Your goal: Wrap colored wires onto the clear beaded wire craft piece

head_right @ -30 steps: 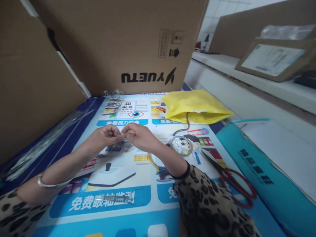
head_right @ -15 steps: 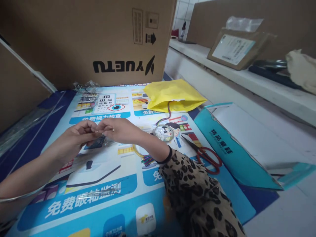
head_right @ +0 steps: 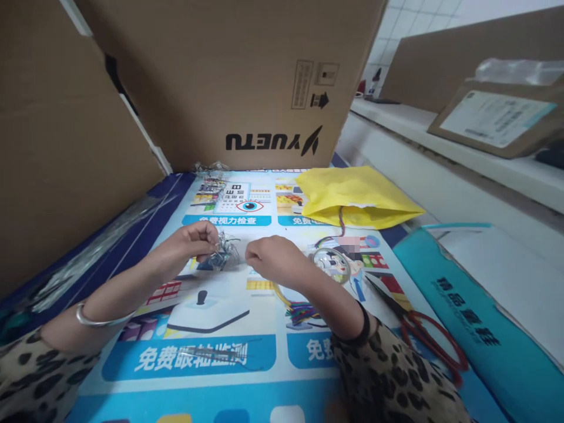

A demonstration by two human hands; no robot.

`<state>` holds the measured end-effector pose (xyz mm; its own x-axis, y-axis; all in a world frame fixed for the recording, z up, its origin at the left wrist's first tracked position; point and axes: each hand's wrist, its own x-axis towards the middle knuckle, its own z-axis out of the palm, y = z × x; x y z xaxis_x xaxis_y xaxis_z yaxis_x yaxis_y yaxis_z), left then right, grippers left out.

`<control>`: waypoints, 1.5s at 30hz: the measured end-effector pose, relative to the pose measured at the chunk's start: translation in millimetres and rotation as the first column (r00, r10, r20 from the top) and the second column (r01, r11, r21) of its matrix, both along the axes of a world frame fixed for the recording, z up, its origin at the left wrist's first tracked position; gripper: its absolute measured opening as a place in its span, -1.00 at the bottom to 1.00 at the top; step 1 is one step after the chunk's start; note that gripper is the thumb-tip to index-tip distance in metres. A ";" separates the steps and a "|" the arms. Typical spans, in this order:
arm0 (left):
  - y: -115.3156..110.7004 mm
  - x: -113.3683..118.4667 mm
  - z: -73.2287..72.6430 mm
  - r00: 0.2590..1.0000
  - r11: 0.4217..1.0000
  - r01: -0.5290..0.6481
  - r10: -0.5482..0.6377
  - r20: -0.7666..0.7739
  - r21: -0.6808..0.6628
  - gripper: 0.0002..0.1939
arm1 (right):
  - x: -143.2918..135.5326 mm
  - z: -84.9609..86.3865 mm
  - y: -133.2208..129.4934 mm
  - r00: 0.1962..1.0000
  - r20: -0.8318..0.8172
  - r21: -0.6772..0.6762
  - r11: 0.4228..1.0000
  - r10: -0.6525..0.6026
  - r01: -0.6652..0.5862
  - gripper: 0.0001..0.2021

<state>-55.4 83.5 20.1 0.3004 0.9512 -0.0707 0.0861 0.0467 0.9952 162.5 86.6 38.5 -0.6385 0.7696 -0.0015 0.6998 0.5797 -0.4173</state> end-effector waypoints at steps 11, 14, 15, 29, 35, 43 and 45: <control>-3.8 -23.6 17.3 0.926 0.926 0.369 -0.358 -0.120 0.081 -0.95 | 3.1 -20.9 4.5 0.988 -0.138 -0.200 0.979 -0.073 0.044 -0.83; -2.3 -30.5 16.5 0.914 0.906 0.403 -0.390 -0.109 0.132 -0.97 | 2.3 -24.8 6.6 0.938 -0.303 -0.315 0.947 -0.168 0.068 -0.88; -2.1 -32.3 16.7 0.911 0.899 0.411 -0.397 -0.112 0.153 -0.97 | 2.2 -24.8 7.0 0.912 -0.355 -0.347 0.935 -0.204 0.073 -0.89; -26.9 -7.8 44.1 0.592 0.687 0.689 -0.346 -0.728 0.233 -0.79 | -1.3 -17.0 0.6 0.813 -0.563 -0.109 0.989 -0.146 0.102 -0.85; -28.2 -4.3 39.1 0.523 0.653 0.729 -0.342 -0.781 0.203 -0.78 | -3.0 -17.8 -1.5 0.895 -0.428 0.107 0.991 0.124 -0.086 -0.83; -31.8 -2.9 42.8 0.449 0.610 0.776 -0.352 -0.821 0.163 -0.79 | -9.0 -22.1 -7.8 0.946 -0.173 0.060 0.961 0.275 -0.268 -0.88; -32.1 -2.3 43.5 0.430 0.605 0.782 -0.352 -0.831 0.148 -0.79 | -7.9 -23.2 -6.6 0.947 -0.151 0.056 0.959 0.283 -0.278 -0.88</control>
